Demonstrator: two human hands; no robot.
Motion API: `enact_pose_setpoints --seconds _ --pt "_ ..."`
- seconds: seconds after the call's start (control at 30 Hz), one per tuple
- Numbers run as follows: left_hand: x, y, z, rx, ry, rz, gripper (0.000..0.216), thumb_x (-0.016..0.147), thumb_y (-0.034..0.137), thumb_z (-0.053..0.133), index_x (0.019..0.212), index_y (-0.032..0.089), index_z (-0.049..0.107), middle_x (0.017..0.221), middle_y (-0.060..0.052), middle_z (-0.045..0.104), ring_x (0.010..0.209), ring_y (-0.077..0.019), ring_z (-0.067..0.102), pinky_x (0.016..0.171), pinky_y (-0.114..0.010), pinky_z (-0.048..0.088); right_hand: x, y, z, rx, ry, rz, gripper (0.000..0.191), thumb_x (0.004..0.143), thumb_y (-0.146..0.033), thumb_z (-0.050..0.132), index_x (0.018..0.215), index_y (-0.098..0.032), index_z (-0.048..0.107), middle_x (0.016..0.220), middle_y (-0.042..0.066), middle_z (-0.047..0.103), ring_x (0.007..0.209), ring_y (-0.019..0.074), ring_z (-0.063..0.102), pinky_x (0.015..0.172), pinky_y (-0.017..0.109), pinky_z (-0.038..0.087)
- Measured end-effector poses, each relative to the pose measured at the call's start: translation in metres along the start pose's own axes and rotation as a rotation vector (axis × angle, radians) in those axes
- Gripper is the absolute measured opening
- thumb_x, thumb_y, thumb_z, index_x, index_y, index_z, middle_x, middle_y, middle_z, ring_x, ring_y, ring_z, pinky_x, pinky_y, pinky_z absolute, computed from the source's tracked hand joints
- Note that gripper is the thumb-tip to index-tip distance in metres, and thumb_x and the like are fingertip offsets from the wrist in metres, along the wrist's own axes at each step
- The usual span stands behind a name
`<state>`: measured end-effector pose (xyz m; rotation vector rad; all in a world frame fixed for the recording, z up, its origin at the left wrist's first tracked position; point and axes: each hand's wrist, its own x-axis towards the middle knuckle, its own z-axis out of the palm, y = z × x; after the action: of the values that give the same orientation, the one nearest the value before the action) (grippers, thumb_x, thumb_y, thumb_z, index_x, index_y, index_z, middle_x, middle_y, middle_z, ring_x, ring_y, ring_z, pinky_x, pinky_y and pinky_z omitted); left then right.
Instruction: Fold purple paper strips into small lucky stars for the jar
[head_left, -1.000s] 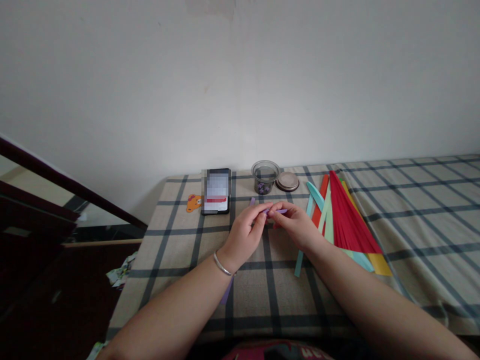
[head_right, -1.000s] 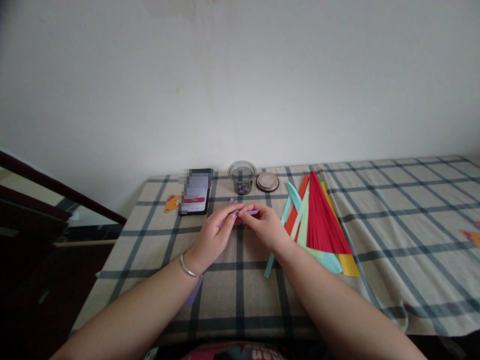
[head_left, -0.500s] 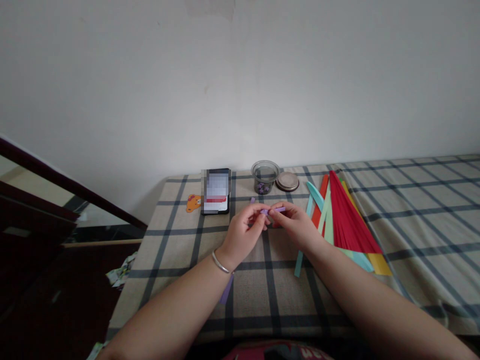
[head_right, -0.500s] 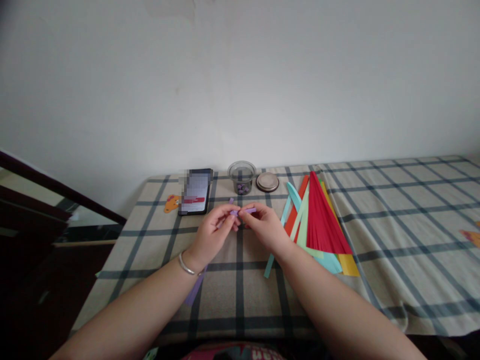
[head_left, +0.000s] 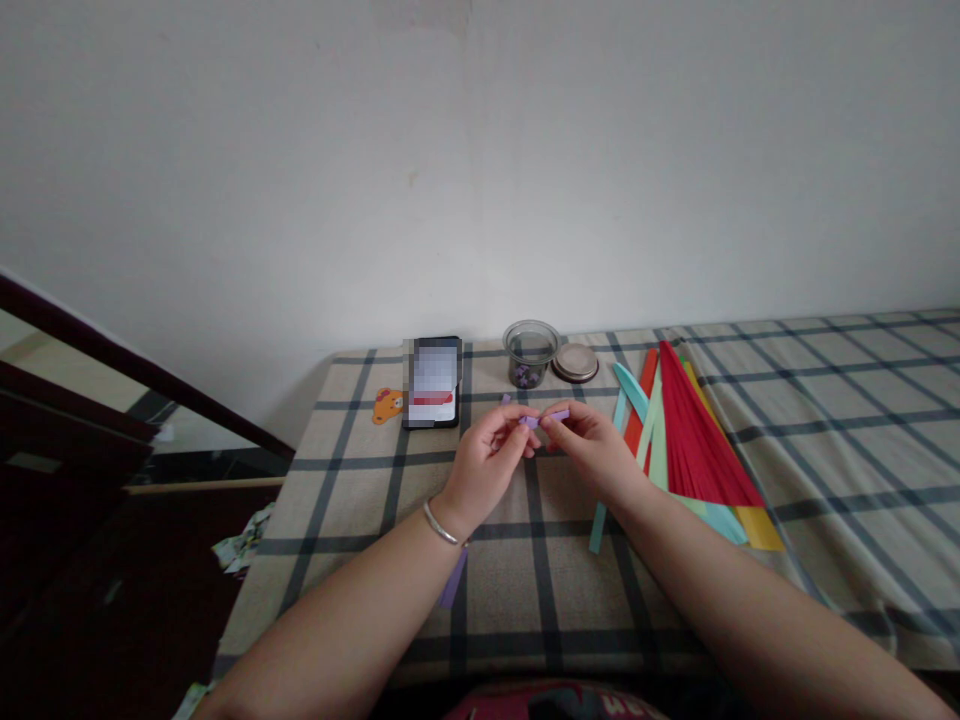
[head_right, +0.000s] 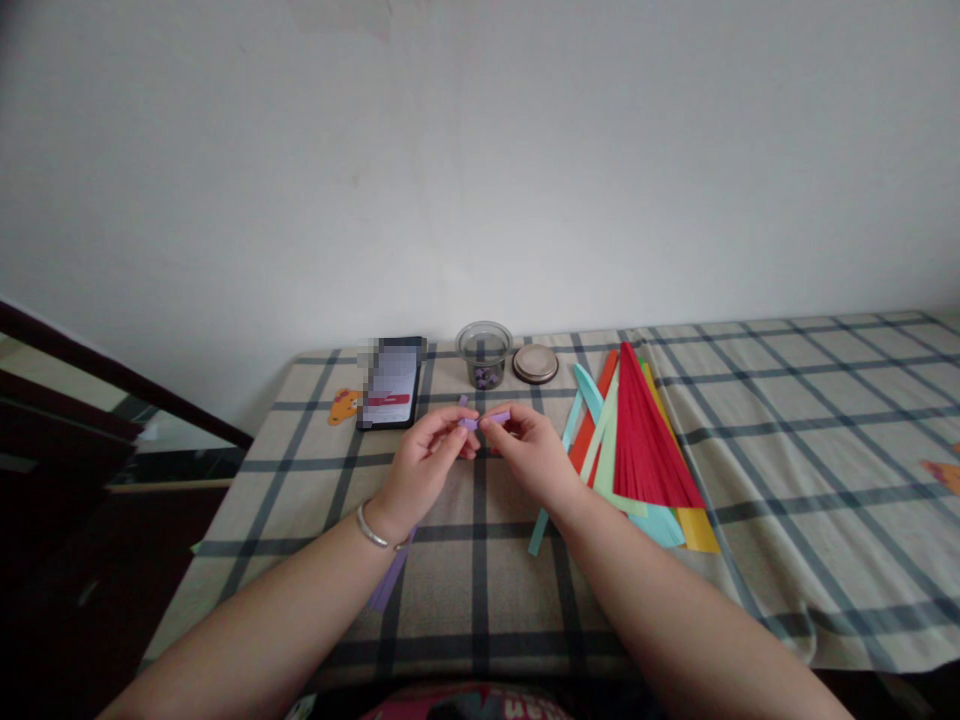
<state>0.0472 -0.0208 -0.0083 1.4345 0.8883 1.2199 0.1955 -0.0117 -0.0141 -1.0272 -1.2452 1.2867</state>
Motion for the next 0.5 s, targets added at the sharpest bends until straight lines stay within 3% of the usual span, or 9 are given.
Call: enact_pose_setpoints --seconds 0.5 --pt "0.0006 0.002 0.0013 -0.071 0.002 -0.03 0.019 0.084 0.026 0.056 0.098 0.015 0.062 0.075 -0.002 0.063 0.064 -0.0095 0.058 0.064 -0.022 0.05 -0.0001 -0.0017 0.0005 0.05 -0.017 0.043 0.024 0.069 -0.041 0.069 0.071 -0.018 0.061 0.064 -0.003 0.058 0.058 0.0103 0.05 0.059 0.025 0.039"
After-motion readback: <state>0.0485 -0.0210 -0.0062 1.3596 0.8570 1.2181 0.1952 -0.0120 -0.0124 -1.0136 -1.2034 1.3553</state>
